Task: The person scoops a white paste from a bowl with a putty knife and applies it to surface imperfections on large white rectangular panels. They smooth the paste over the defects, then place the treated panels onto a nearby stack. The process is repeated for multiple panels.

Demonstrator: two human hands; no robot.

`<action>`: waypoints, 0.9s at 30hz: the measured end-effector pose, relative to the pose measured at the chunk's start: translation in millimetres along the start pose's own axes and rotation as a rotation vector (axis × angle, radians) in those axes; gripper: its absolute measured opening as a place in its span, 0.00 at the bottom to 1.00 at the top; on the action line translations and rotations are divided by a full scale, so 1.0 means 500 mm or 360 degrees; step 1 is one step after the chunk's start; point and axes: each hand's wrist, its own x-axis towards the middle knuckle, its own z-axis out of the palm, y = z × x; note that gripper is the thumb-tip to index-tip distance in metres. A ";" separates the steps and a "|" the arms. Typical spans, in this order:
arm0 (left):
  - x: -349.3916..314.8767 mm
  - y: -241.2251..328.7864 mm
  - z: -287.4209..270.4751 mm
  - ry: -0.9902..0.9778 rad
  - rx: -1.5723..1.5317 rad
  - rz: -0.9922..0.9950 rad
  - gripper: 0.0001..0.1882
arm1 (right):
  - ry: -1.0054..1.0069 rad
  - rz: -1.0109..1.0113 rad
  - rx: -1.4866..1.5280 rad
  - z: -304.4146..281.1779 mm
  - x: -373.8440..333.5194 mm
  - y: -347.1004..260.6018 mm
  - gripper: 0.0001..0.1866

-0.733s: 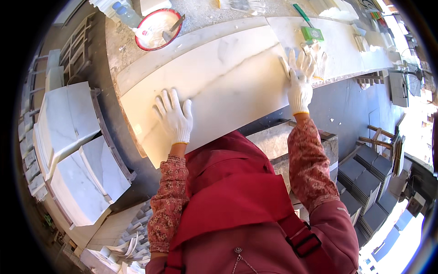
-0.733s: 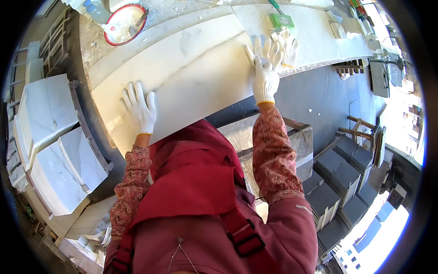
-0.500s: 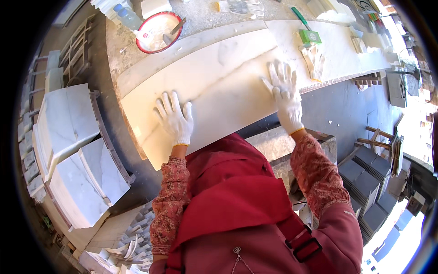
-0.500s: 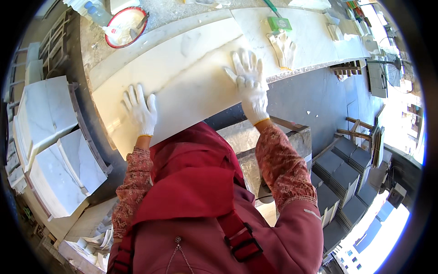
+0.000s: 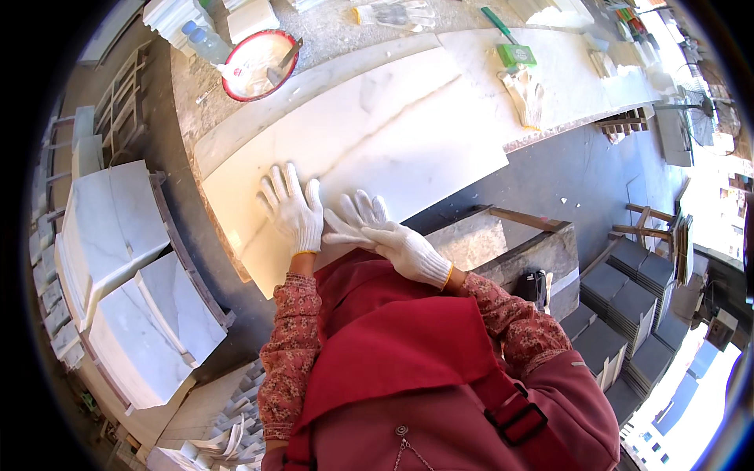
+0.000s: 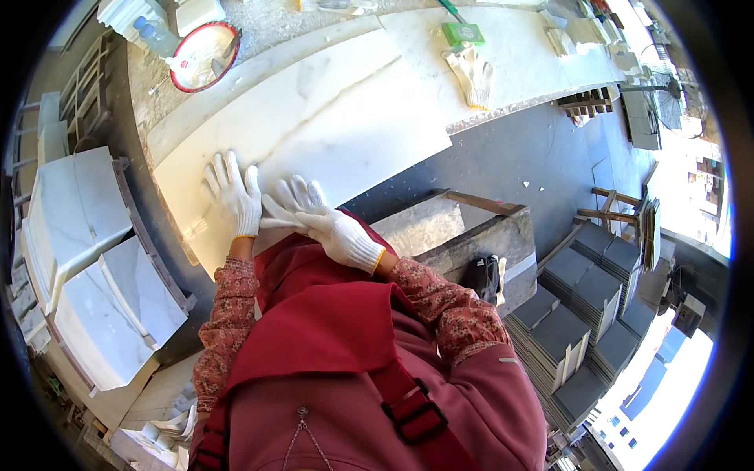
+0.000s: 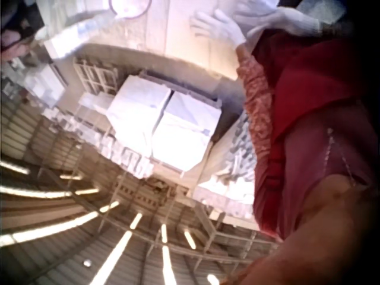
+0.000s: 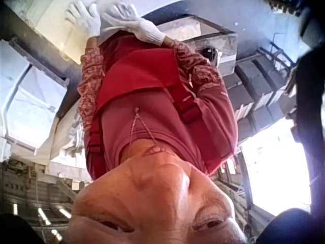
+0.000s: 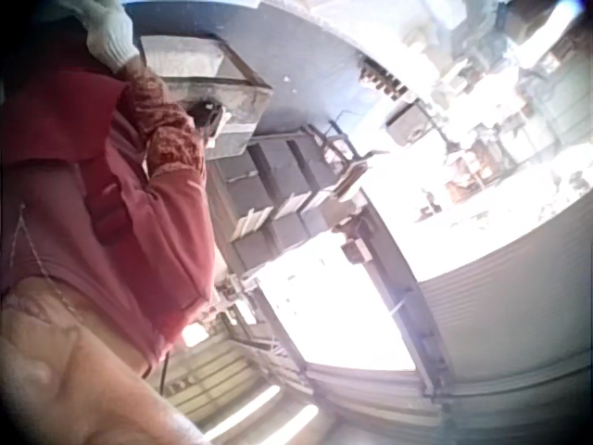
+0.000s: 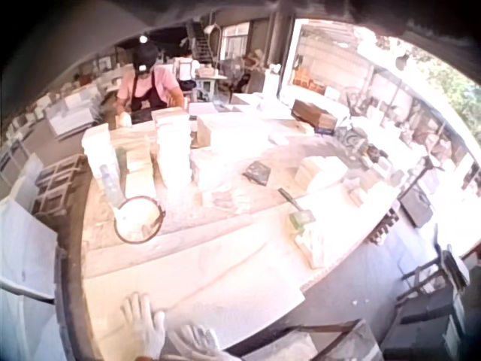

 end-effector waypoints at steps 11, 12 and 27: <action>-0.011 -0.008 0.006 0.0051 0.0017 0.0020 0.31 | 0.0423 0.0855 0.1142 -0.206 0.028 -0.047 0.18; -0.015 -0.008 0.004 0.0074 0.0035 0.0029 0.31 | 0.0563 0.0738 0.1257 -0.222 0.045 -0.001 0.18; 0.007 0.011 -0.053 -0.0008 -0.0039 -0.0034 0.30 | 0.1058 0.0078 0.1341 -0.536 0.533 0.234 0.22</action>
